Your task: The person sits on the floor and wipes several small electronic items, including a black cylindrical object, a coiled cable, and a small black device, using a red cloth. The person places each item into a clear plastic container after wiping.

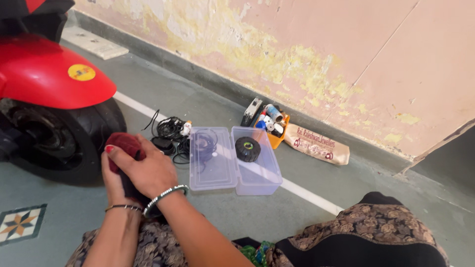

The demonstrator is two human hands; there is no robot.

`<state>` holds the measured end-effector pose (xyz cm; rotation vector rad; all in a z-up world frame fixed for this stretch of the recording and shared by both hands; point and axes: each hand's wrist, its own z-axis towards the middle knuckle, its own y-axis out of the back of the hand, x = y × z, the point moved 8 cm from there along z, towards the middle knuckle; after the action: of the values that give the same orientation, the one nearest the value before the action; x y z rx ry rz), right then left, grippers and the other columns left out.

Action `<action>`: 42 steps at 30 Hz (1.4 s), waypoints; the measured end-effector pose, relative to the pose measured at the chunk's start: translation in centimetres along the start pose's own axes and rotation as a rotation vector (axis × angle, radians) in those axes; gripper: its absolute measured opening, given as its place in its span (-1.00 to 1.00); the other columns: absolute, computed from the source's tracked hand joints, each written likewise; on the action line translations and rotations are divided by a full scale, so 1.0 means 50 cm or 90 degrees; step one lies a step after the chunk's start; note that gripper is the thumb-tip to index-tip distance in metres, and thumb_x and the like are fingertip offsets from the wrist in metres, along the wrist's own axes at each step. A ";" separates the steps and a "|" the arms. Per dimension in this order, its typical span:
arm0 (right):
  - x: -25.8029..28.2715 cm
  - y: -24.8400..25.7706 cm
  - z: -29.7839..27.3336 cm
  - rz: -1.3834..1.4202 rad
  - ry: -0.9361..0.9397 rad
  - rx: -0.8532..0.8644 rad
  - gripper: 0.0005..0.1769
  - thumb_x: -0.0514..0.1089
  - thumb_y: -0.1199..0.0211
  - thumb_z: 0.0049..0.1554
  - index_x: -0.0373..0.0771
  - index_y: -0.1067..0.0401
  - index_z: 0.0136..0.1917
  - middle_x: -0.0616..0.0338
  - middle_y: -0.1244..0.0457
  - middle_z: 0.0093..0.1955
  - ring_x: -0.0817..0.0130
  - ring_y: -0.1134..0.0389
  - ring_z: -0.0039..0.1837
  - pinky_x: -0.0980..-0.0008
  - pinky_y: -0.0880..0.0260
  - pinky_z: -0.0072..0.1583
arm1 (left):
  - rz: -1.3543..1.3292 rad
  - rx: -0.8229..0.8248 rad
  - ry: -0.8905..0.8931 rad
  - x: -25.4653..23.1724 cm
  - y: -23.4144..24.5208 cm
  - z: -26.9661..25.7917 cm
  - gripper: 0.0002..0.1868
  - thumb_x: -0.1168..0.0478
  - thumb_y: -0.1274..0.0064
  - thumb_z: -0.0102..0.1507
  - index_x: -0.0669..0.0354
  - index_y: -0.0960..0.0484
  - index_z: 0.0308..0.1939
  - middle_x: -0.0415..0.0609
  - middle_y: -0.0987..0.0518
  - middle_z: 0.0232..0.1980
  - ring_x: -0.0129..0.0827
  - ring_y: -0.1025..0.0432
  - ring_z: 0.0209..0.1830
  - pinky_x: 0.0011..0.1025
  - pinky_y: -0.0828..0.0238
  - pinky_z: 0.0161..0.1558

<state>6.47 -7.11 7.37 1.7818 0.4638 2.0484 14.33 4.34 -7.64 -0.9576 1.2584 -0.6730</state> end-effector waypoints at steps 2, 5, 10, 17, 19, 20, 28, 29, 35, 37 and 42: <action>0.006 0.001 -0.021 -0.054 0.018 -0.030 0.01 0.53 -0.14 0.00 -0.25 -0.34 0.44 -0.28 -0.34 0.17 -0.15 -0.38 0.24 0.07 -0.35 0.26 | 0.013 0.033 0.034 0.002 -0.010 -0.021 -0.51 -0.24 0.18 0.40 0.05 -0.59 0.00 -0.12 -0.63 -0.09 -0.30 -0.53 -0.11 -0.33 -0.49 0.00; 0.023 0.004 -0.040 -0.122 0.033 -0.054 -0.12 0.52 -0.11 0.08 -0.25 -0.48 0.30 -0.29 -0.39 -0.03 -0.20 -0.44 0.06 0.00 -0.42 0.15 | 0.019 0.055 0.027 -0.019 -0.040 -0.050 -0.50 -0.25 0.16 0.44 0.09 -0.59 -0.02 -0.11 -0.61 -0.14 -0.32 -0.50 -0.17 -0.36 -0.46 -0.06; 0.053 0.035 -0.063 -0.168 0.105 -0.086 -0.37 0.36 -0.31 0.04 -0.27 -0.63 -0.06 -0.17 -0.40 -0.24 -0.08 -0.48 -0.12 0.06 -0.49 0.00 | 0.115 -0.021 -0.039 -0.055 -0.053 -0.076 -0.50 -0.24 0.16 0.49 0.10 -0.56 -0.02 -0.13 -0.59 -0.11 -0.37 -0.47 -0.14 -0.36 -0.42 -0.06; 0.021 0.104 -0.063 -0.039 0.091 -0.026 -0.49 0.22 -0.48 -0.05 -0.22 -0.66 -0.03 -0.02 -0.44 -0.25 0.19 -0.49 -0.21 0.24 -0.50 -0.08 | 0.044 0.043 -0.048 -0.085 -0.128 -0.102 -0.46 -0.25 0.19 0.39 0.12 -0.58 0.06 -0.08 -0.67 0.03 -0.33 -0.56 0.04 -0.32 -0.47 0.20; -0.018 0.121 -0.048 0.121 0.025 -0.002 -0.49 0.19 -0.50 -0.07 -0.24 -0.65 -0.03 0.12 -0.47 -0.25 0.40 -0.49 -0.24 0.34 -0.52 -0.11 | 0.031 0.030 0.038 -0.078 -0.145 -0.120 -0.51 -0.23 0.09 0.36 0.06 -0.57 0.07 -0.11 -0.67 0.05 -0.33 -0.57 0.07 -0.29 -0.47 0.22; -0.028 0.124 -0.042 0.172 0.030 0.013 -0.50 0.18 -0.50 -0.03 -0.27 -0.66 -0.03 0.16 -0.47 -0.23 0.47 -0.46 -0.22 0.38 -0.50 -0.10 | 0.064 0.017 0.080 -0.071 -0.154 -0.126 -0.51 -0.25 0.06 0.35 0.02 -0.57 0.07 -0.15 -0.66 0.04 -0.35 -0.56 0.06 -0.28 -0.47 0.20; -0.025 0.205 -0.048 -0.024 0.104 -0.213 -0.55 -0.01 -0.56 -0.13 -0.23 -0.64 0.00 0.07 -0.47 -0.16 0.26 -0.54 -0.14 0.35 -0.52 -0.03 | 0.264 -0.141 0.055 -0.062 -0.130 -0.125 -0.46 -0.25 -0.13 0.24 0.04 -0.58 0.08 -0.19 -0.65 -0.03 -0.36 -0.55 -0.03 -0.26 -0.51 0.06; -0.012 0.207 -0.052 -0.009 0.109 -0.217 -0.52 0.03 -0.54 -0.13 -0.21 -0.62 0.03 0.05 -0.47 -0.13 0.23 -0.55 -0.10 0.34 -0.53 0.01 | 0.347 -0.183 0.001 -0.076 -0.114 -0.117 -0.43 -0.27 -0.14 0.25 0.10 -0.60 0.07 -0.17 -0.65 -0.02 -0.35 -0.56 -0.02 -0.31 -0.51 0.07; 0.122 0.118 -0.079 -0.135 0.271 -0.114 -0.25 0.36 -0.45 -0.07 -0.20 -0.58 0.18 -0.16 -0.36 0.21 -0.22 -0.31 0.22 -0.04 -0.29 0.21 | 0.579 -0.189 -0.142 -0.090 -0.069 -0.063 -0.31 -0.34 0.24 0.46 0.22 -0.69 -0.09 -0.02 -0.67 -0.09 -0.41 -0.52 -0.12 -0.43 -0.42 -0.08; 0.129 0.089 -0.072 -0.191 0.228 -0.117 -0.26 0.41 -0.42 -0.06 -0.19 -0.60 0.15 -0.18 -0.35 0.18 -0.28 -0.26 0.23 -0.12 -0.25 0.18 | 0.640 -0.192 -0.180 -0.092 -0.064 -0.056 -0.37 -0.26 0.19 0.45 0.26 -0.67 -0.17 -0.02 -0.65 -0.18 -0.44 -0.50 -0.22 -0.40 -0.41 -0.19; 0.086 0.068 -0.055 -0.025 0.171 -0.163 -0.41 0.36 -0.27 0.09 -0.14 -0.63 0.08 -0.09 -0.41 0.03 0.04 -0.45 0.09 0.17 -0.41 0.19 | 0.446 -0.058 -0.291 -0.115 -0.063 -0.064 -0.41 -0.08 0.23 0.61 0.31 -0.60 -0.27 -0.14 -0.54 -0.35 -0.52 -0.36 -0.36 -0.39 -0.33 -0.26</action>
<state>2.97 -7.95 12.34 1.3494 0.2910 2.2163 10.26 7.08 -2.20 -0.6246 1.1104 0.1498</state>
